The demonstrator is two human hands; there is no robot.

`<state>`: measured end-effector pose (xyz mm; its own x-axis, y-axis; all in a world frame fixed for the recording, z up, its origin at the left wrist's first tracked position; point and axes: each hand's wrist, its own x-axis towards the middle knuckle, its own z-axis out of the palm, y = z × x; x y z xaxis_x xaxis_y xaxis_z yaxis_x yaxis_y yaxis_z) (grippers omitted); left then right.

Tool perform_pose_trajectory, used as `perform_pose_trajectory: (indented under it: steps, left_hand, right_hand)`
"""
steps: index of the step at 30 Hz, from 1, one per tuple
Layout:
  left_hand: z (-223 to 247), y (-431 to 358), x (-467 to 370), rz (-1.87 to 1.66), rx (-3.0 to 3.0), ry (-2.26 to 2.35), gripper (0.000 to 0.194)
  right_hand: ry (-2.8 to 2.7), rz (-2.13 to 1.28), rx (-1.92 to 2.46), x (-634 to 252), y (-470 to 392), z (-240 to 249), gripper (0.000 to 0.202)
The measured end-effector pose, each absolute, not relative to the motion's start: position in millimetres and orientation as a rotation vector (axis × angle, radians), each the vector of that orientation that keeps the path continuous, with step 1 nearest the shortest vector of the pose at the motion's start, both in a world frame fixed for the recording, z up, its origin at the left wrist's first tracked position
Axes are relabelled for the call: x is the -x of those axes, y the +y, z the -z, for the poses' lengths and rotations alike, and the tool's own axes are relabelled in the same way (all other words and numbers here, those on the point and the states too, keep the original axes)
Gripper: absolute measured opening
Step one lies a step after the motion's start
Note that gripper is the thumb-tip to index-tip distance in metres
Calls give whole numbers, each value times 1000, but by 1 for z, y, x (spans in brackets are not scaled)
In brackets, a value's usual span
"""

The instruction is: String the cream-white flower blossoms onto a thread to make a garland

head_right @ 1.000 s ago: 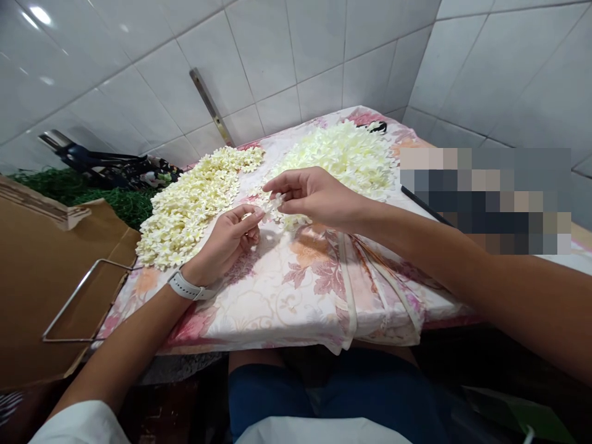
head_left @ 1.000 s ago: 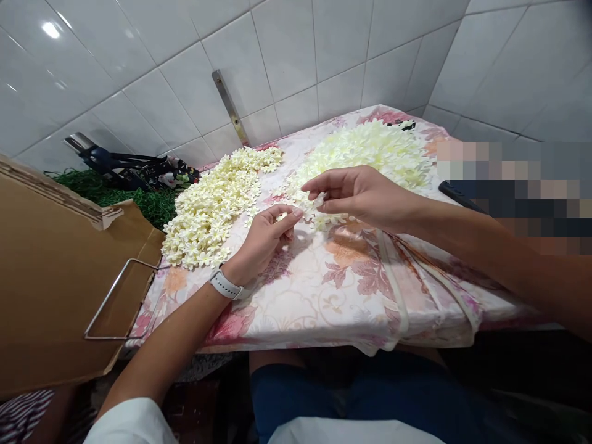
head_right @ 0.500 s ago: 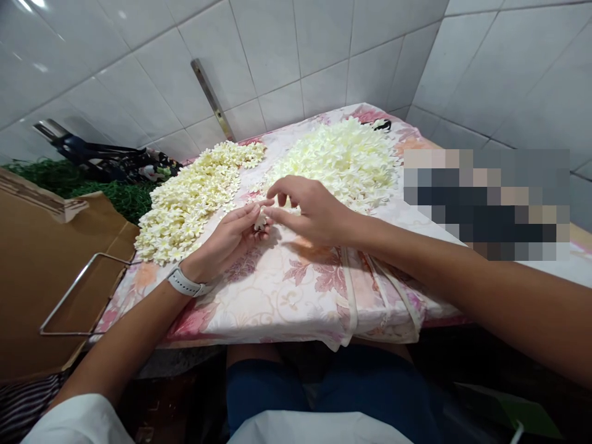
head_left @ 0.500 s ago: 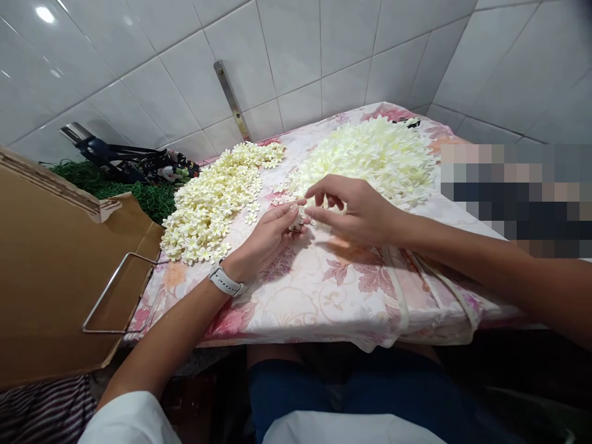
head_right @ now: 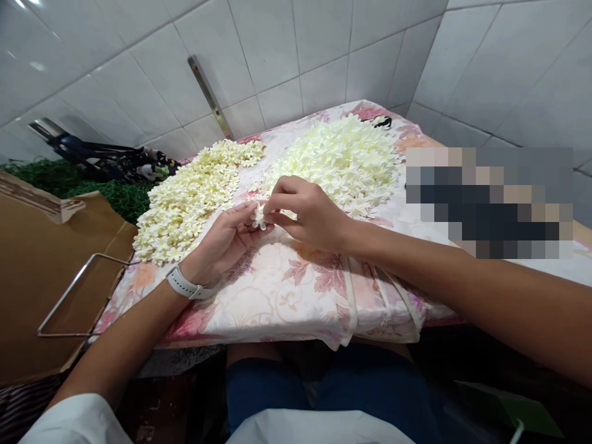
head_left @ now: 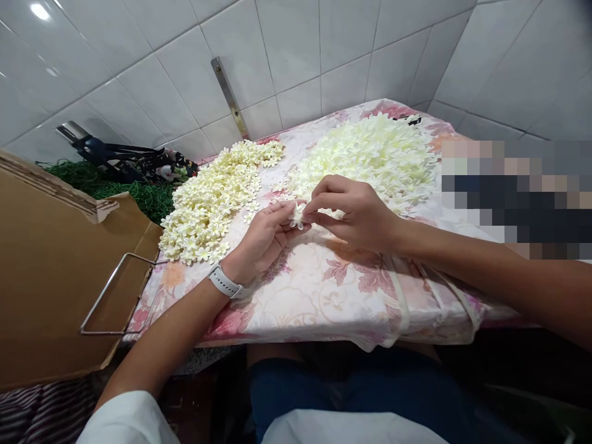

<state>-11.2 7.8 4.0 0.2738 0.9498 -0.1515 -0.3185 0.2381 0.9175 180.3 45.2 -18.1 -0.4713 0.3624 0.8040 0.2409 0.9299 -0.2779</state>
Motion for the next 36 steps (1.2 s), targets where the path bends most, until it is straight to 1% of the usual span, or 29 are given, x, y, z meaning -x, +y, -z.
perform_pose_trajectory:
  steps: [4,7,11,13,16,18,20,22,24,28,32,34,36]
  left_hand:
    - [-7,5,8,-1055,-922,877,13]
    - [-8,-1,3,-1054,-924,858,15]
    - [-7,-2,-1,-1104,-835,907,13]
    - [-7,3,2,-1182,-816,940,14]
    - [-7,14,12,-1289,-858,969,14]
    - [-8,20,19,-1337,-880,1003,11]
    - [-9,24,23,-1359,-887,1027,10]
    - [-9,25,25,-1363,-897,1030,11]
    - [-8,25,24,-1346,-908,1023,11]
    - [-4,23,24,-1257,-922,987,10]
    - [-3,19,23,-1188,-941,985,11]
    - [-4,18,22,-1179,-956,998,12]
    - [-5,18,22,-1180,-977,996,12]
  right_hand:
    - [-2098,-130,433,-179,44,19,13]
    - [-2103,-122,475,-177,43,21,21]
    - [-2111,-86,455,-176,39,22,20]
    - [-2184,-94,406,-176,36,20,26]
    - [-2433,-123,361,-176,33,19,33]
    - [-2590,-177,378,-176,32,19,30]
    - [-2668,-287,403,-176,33,19,19]
    - [-2687,-409,415,-177,34,19,18]
    - [-2652,-483,456,-180,36,18,17]
    - [-2433,-610,675,-186,41,8,8]
    - [-2236,-723,785,-194,46,-3,11]
    - [-2290,-703,799,-197,47,-6,18]
    - [-2484,-677,768,-200,49,-6,27]
